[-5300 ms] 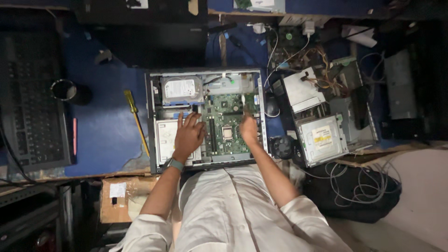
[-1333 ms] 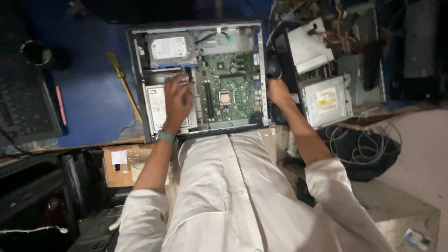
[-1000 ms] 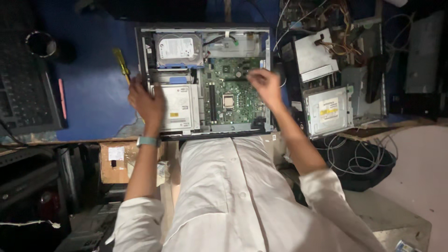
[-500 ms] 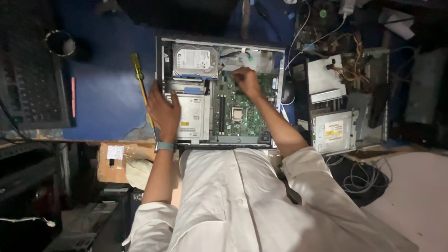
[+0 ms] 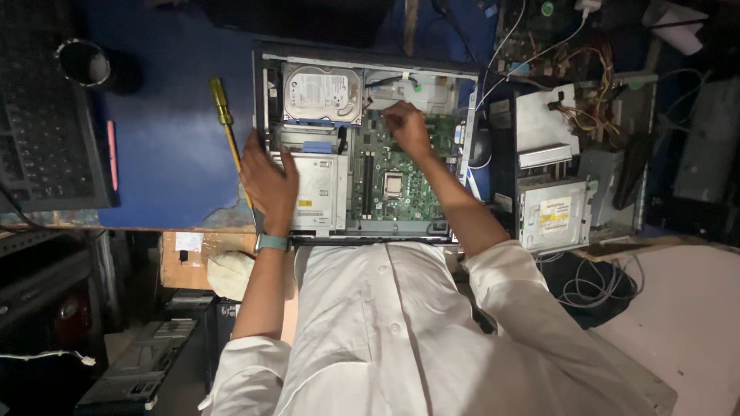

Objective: The person removes a hard drive from a blue plastic caddy, fits the drive into an open desktop computer case, and detaches the front panel. They then work on the motherboard area and use a screwdriver on components inside the case.

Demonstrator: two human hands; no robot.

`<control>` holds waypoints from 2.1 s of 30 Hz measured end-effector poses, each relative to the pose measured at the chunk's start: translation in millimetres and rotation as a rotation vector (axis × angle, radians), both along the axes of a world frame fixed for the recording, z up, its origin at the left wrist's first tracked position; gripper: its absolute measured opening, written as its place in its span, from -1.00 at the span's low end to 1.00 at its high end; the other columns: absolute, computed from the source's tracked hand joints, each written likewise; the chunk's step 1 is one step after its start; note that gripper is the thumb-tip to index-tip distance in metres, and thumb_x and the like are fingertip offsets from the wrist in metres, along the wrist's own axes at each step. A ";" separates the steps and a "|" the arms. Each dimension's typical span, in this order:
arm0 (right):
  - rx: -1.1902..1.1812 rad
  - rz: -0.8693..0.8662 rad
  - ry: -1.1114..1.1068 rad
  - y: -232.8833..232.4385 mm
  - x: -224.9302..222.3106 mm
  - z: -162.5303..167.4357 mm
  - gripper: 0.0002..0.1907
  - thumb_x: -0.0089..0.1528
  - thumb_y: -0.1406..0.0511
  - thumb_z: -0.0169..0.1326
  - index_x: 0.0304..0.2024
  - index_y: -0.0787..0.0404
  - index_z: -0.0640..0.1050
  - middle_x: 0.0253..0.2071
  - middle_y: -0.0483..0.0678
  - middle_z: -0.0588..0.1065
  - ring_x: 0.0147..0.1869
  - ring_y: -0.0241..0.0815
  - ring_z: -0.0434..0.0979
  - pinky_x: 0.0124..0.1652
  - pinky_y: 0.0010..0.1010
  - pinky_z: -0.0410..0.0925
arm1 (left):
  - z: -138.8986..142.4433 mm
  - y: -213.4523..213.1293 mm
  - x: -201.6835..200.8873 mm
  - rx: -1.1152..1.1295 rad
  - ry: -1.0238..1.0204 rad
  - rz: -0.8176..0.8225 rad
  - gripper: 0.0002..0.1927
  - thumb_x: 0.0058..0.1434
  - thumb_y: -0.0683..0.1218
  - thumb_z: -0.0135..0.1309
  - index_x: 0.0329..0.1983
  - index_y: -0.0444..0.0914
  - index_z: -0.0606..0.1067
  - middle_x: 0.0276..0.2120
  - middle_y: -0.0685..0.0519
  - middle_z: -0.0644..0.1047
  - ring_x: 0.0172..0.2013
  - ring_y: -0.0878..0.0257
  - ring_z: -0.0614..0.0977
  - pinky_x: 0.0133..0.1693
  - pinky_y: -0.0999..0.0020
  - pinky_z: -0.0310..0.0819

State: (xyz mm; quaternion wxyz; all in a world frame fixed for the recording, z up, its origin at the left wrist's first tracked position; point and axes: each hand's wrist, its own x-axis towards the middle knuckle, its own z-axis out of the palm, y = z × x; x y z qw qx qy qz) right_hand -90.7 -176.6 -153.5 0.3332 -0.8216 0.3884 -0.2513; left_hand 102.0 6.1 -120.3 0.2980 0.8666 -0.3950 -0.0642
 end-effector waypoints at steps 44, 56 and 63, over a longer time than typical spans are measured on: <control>-0.099 -0.031 0.206 6.6 7.5 6.5 -0.92 0.12 0.39 0.27 -0.33 0.26 0.65 -0.21 0.05 0.50 -0.02 0.12 0.51 -0.02 -0.09 0.40 | 5.7 -0.2 -0.5 -0.004 0.036 0.009 -0.36 0.39 0.02 0.06 0.42 -0.38 0.23 0.22 -0.28 0.43 0.20 -0.22 0.44 0.20 -0.06 0.29; -0.247 -0.276 -0.051 48.9 -80.8 34.7 -0.62 0.22 0.35 0.26 0.10 0.24 0.55 0.03 0.12 0.47 0.18 0.11 0.49 0.17 -0.19 0.36 | 1.5 2.9 6.9 -0.041 0.134 -0.005 -0.41 0.34 -0.17 -0.04 0.44 -0.34 0.22 0.26 -0.27 0.43 0.19 -0.25 0.50 0.15 -0.03 0.39; 0.451 -0.576 -0.051 96.7 -130.7 -19.9 -0.36 0.30 0.23 0.24 0.35 0.31 0.31 0.09 0.09 0.49 0.14 -0.09 0.46 0.15 -0.22 0.34 | -5.9 3.5 20.1 -0.050 0.141 -0.050 -0.49 0.43 -0.17 -0.05 0.43 -0.31 0.22 0.26 -0.31 0.45 0.16 -0.29 0.52 0.12 -0.06 0.40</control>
